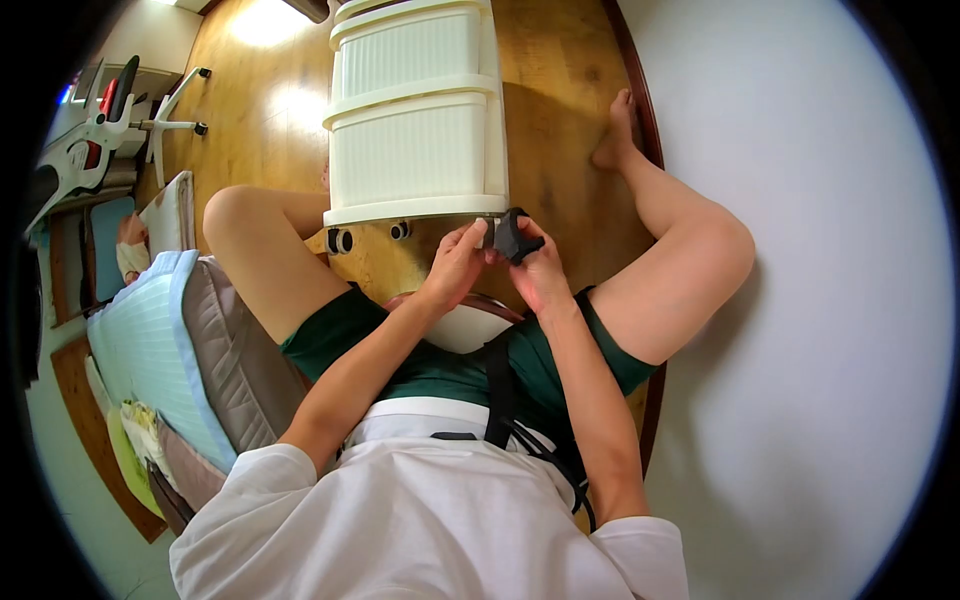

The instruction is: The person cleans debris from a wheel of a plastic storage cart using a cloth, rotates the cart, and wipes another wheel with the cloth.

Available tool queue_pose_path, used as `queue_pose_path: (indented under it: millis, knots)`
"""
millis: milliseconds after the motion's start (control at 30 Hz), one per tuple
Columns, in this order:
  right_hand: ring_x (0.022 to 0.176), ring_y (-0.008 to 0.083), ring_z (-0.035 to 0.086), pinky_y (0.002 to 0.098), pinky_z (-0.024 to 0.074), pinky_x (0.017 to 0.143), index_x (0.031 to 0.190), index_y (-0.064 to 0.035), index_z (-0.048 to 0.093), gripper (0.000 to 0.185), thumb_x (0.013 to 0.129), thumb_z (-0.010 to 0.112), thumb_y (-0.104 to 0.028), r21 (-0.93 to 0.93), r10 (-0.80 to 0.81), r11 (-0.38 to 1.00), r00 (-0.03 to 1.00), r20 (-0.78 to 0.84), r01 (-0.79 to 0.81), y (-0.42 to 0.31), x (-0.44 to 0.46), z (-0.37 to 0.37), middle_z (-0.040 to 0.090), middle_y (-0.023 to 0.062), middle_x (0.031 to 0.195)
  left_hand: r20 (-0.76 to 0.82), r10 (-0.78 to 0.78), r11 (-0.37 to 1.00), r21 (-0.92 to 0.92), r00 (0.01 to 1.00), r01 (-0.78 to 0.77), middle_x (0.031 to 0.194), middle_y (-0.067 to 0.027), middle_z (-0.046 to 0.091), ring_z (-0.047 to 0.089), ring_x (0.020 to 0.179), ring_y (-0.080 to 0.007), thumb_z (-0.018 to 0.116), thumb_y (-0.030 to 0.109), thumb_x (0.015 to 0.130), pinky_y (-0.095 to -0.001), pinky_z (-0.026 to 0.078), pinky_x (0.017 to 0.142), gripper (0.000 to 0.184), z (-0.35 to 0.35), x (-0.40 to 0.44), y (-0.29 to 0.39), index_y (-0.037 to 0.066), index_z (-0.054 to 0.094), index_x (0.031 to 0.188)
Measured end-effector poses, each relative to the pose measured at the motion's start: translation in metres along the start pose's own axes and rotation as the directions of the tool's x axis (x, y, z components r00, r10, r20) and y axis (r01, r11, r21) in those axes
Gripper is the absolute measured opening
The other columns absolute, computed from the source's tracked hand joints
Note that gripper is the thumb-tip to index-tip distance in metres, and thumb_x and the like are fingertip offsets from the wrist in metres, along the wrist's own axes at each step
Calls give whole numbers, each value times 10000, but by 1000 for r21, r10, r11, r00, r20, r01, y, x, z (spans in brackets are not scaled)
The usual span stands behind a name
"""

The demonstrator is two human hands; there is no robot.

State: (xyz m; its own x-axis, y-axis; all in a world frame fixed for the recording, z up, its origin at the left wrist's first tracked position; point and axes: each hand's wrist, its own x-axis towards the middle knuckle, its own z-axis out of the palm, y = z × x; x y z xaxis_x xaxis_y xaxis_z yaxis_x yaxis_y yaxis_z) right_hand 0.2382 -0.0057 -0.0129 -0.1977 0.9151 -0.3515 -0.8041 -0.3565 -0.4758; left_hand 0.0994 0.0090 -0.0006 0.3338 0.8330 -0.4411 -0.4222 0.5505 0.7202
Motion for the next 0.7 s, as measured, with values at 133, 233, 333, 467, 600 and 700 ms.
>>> queue_pose_path:
  millis: [133,233,333,467,600,700]
  knots:
    - [798,209,579,331,481,761,955,-32,556,140,831,578,30,-25,-39,999,999,-33,38,4,-7,0,595,86,908,8,-28,998,-61,1000,29,849,-17,562,486,728,-101,503,261,962,-254,411,709,264,0,-1,2,8,574,983]
    - [839,194,579,326,474,787,991,-53,551,177,835,634,-46,-51,-50,998,996,-77,46,6,-10,0,599,79,945,-10,-25,997,-79,1000,24,882,-22,569,493,741,-101,520,237,955,-252,421,719,262,1,-3,3,-7,559,1041]
    - [825,174,590,307,494,744,995,-51,557,164,844,619,-47,-61,-62,997,988,-141,54,5,-13,8,604,69,941,-2,3,997,-72,1000,-4,939,-43,589,526,808,-107,567,198,928,-259,439,767,279,-4,-5,-1,-22,545,1098]
    - [772,162,610,281,515,616,985,-48,570,114,871,566,-58,-65,-64,997,965,-256,49,6,-14,9,620,65,909,-55,41,993,114,998,-35,1022,-75,607,562,935,-120,653,156,866,-265,450,852,373,-3,-10,-1,-33,528,1162]
    - [748,149,607,282,504,562,1007,-62,592,143,901,508,-108,34,-18,999,931,-364,33,4,-12,5,630,53,895,-120,112,971,224,986,-83,1055,-78,608,579,946,-132,685,85,822,-273,460,859,422,11,-9,11,-39,509,1186]
    - [725,145,602,281,500,552,1016,-61,603,177,903,476,-108,-14,-22,1000,921,-388,18,8,-10,-4,633,51,901,-143,132,958,274,981,-89,1075,-84,606,576,986,-140,701,56,788,-281,459,877,457,14,-8,12,-48,505,1188]
